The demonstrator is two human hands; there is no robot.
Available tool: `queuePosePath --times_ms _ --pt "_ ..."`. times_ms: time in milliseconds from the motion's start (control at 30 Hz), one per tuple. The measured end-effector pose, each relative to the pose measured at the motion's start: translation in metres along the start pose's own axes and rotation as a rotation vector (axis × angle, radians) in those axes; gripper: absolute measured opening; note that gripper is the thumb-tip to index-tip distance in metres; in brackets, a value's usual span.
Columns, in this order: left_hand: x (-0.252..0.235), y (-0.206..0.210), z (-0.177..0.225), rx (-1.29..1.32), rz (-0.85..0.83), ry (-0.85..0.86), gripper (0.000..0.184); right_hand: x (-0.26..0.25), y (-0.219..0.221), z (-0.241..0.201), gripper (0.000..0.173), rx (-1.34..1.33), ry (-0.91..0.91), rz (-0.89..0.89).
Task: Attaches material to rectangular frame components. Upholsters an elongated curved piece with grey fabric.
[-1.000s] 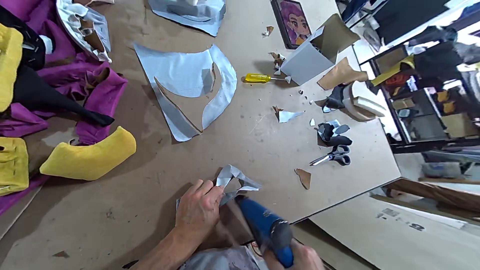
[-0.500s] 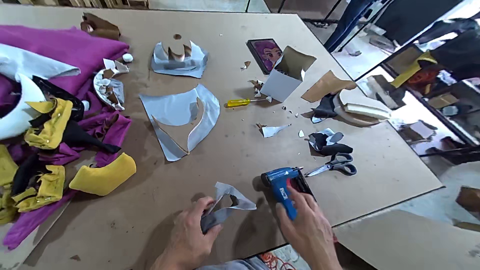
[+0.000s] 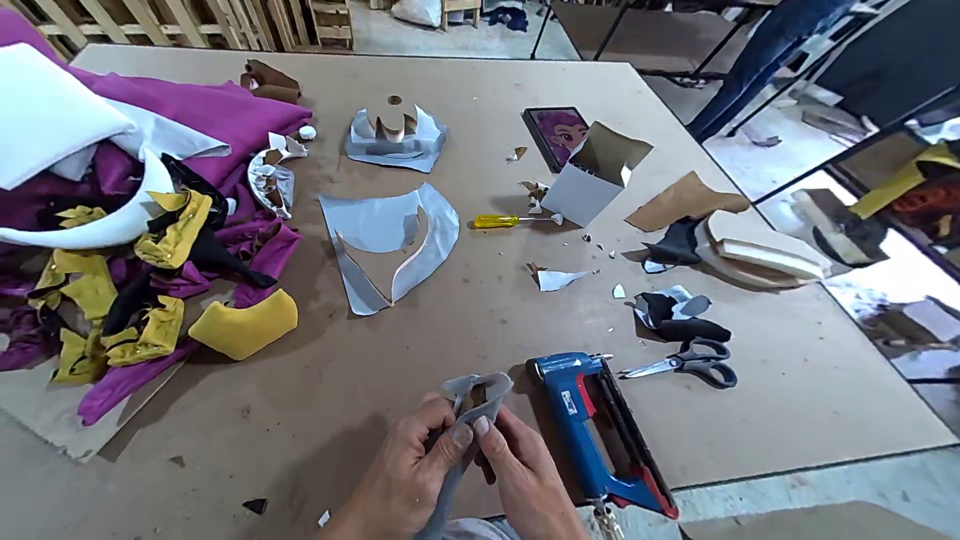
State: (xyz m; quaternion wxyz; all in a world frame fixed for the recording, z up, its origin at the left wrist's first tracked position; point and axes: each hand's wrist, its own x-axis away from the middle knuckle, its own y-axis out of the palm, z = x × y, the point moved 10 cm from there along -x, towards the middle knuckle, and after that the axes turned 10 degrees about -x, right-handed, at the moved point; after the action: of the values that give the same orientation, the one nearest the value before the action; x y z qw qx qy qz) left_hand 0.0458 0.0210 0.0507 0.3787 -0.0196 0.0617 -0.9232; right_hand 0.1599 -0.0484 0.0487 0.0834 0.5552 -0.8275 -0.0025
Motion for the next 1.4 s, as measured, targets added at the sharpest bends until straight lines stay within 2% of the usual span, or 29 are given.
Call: queuePosePath --times_ms 100,167,300,400,467,533,600,667,733,767,800,833,867,933,1000,1067,1200,1267,1367,1400 --pt "0.002 0.007 0.000 0.255 0.148 -0.059 0.024 0.007 -0.001 -0.009 0.081 0.092 -0.245 0.121" --pt "0.004 0.018 0.003 0.347 0.171 -0.102 0.022 0.016 0.009 -0.009 0.098 0.087 -0.314 0.155" --pt "0.004 0.034 0.014 0.419 0.134 -0.140 0.026 0.006 0.006 -0.044 0.098 0.232 -0.408 0.256" --pt "0.002 0.044 0.007 0.526 0.100 -0.141 0.026 -0.018 0.011 -0.074 0.089 0.405 -0.396 0.250" --pt "-0.003 0.037 0.006 0.517 0.130 -0.137 0.026 -0.024 0.005 -0.072 0.088 0.195 -0.378 0.245" --pt "-0.011 0.025 0.014 0.385 0.139 -0.122 0.026 -0.015 -0.002 -0.060 0.094 0.065 -0.423 0.279" --pt "-0.018 0.024 0.010 0.266 0.109 -0.076 0.028 -0.016 0.007 -0.050 0.094 0.081 -0.424 0.247" --pt "-0.020 0.023 0.003 0.108 0.072 -0.008 0.030 -0.026 0.024 -0.062 0.090 0.144 -0.423 0.198" --pt "-0.024 0.015 -0.002 -0.289 0.058 0.067 0.030 -0.041 0.032 -0.078 0.084 0.035 -0.413 0.061" --pt "-0.024 0.009 -0.009 -0.521 0.063 0.105 0.032 -0.041 0.021 -0.082 0.075 0.055 -0.427 0.086" --pt "-0.026 0.002 -0.019 -0.723 0.065 0.145 0.033 -0.037 -0.002 -0.082 0.062 0.223 -0.444 0.180" --pt "-0.028 -0.006 -0.032 -0.883 0.059 0.173 0.033 -0.031 -0.030 -0.074 0.055 0.498 -0.412 0.306" --pt "-0.027 -0.013 -0.048 -0.979 0.038 0.177 0.032 -0.022 -0.059 -0.056 0.060 0.778 -0.309 0.406" --pt "-0.021 -0.018 -0.068 -1.081 0.027 0.178 0.029 -0.004 -0.110 -0.005 0.079 1.115 -0.038 0.428" --pt "-0.018 -0.017 -0.072 -1.125 0.037 0.174 0.027 0.013 -0.144 0.035 0.097 1.209 0.200 0.412" --pt "-0.018 -0.015 -0.071 -1.141 0.056 0.181 0.026 0.014 -0.160 0.049 0.106 1.190 0.365 0.406" --pt "-0.017 -0.023 -0.070 -1.163 0.162 0.133 0.029 0.010 -0.161 0.035 0.088 1.159 0.528 0.356" --pt "-0.018 -0.033 -0.072 -1.170 0.229 0.049 0.033 0.012 -0.151 0.015 0.073 1.123 0.502 0.313" --pt "-0.016 -0.039 -0.077 -1.199 0.264 0.005 0.034 0.007 -0.111 -0.010 0.043 1.115 0.423 0.102" --pt "-0.017 -0.039 -0.078 -1.198 0.255 0.010 0.034 0.005 -0.092 -0.012 0.039 1.086 0.404 0.013"
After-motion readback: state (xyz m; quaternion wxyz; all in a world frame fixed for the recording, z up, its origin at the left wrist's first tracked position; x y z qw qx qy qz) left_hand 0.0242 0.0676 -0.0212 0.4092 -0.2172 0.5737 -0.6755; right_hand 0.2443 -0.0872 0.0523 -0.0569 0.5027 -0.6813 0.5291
